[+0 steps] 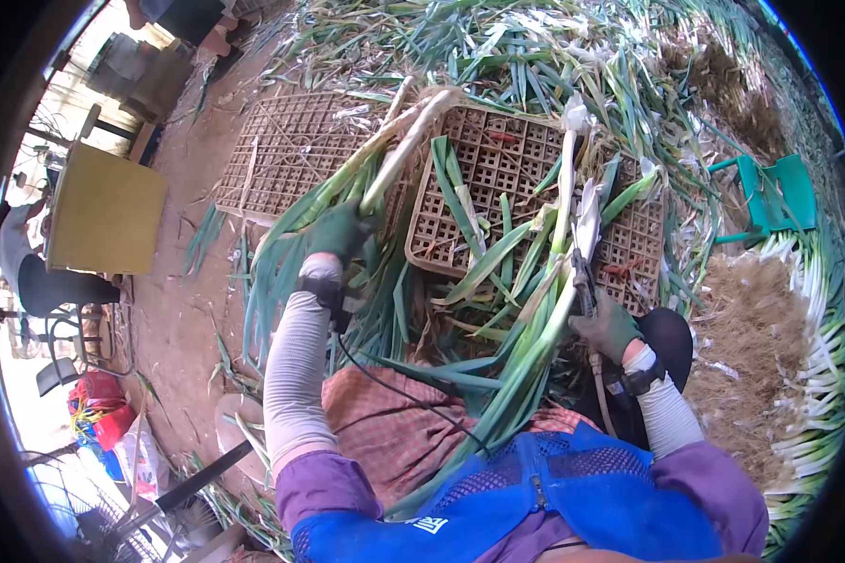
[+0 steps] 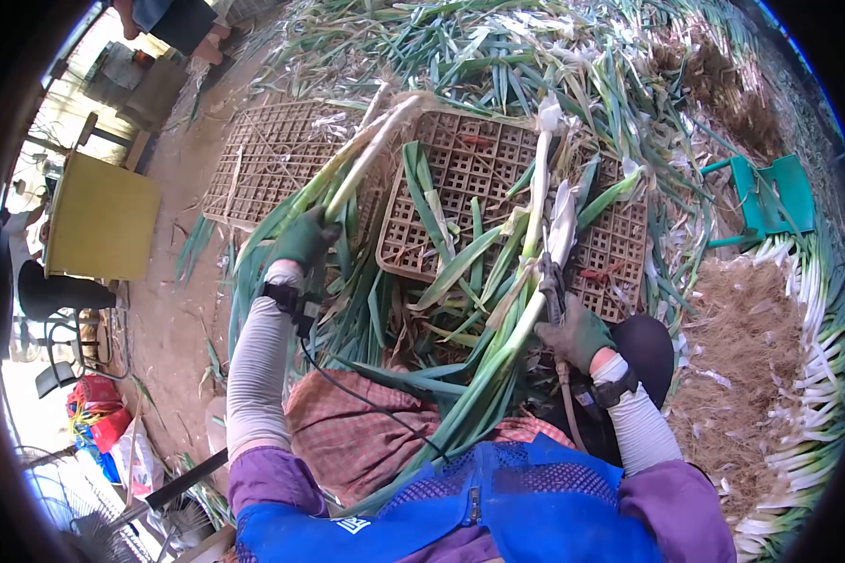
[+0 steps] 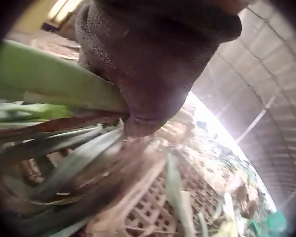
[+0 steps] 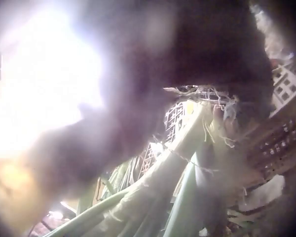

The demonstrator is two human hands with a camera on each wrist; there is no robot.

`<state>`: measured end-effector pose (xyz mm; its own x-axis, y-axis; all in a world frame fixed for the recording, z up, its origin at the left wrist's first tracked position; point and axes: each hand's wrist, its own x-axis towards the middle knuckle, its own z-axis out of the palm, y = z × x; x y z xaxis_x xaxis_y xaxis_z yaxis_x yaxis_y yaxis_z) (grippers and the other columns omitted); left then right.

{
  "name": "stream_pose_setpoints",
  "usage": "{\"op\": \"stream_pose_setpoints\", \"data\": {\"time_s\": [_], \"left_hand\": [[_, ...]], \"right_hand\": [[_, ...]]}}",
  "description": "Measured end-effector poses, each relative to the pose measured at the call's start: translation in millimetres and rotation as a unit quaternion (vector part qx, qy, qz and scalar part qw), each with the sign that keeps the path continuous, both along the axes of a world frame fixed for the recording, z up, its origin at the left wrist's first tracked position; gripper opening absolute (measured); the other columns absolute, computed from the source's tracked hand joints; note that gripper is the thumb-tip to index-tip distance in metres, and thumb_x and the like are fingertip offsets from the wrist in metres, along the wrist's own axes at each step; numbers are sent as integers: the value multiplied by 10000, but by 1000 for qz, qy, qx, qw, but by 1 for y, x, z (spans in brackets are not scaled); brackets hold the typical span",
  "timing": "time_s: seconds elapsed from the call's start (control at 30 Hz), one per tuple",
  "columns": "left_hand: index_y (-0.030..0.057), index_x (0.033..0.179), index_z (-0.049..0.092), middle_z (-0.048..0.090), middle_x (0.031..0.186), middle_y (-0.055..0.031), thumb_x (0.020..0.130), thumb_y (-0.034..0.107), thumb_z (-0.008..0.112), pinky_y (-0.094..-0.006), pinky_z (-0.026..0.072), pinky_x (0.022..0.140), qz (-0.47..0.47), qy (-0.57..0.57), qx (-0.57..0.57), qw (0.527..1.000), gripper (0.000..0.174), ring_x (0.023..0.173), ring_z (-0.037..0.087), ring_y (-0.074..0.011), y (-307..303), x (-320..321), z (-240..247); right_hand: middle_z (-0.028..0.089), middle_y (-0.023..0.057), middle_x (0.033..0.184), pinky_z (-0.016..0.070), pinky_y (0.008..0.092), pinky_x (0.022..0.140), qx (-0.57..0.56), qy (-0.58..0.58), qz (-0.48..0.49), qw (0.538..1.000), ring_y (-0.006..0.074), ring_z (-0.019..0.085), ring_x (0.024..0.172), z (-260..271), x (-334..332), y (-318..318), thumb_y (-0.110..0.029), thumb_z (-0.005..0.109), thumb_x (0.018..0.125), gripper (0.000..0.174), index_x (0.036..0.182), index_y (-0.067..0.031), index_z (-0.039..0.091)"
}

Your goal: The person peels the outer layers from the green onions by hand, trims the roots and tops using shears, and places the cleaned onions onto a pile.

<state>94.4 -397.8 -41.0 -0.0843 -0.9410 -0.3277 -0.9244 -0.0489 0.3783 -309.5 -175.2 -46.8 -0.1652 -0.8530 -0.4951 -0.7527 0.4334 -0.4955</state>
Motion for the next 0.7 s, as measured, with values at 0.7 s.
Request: {"op": "stream_pose_setpoints", "data": {"time_s": [0.7], "left_hand": [[10, 1188, 530, 631, 1040, -112, 775, 190, 750, -309, 486, 825, 6, 296, 43, 954, 502, 908, 596, -182, 63, -116, -115]], "right_hand": [[638, 230, 899, 490, 447, 781, -7, -59, 127, 990, 405, 636, 880, 15, 63, 16, -396, 658, 775, 475, 1050, -35, 518]]}}
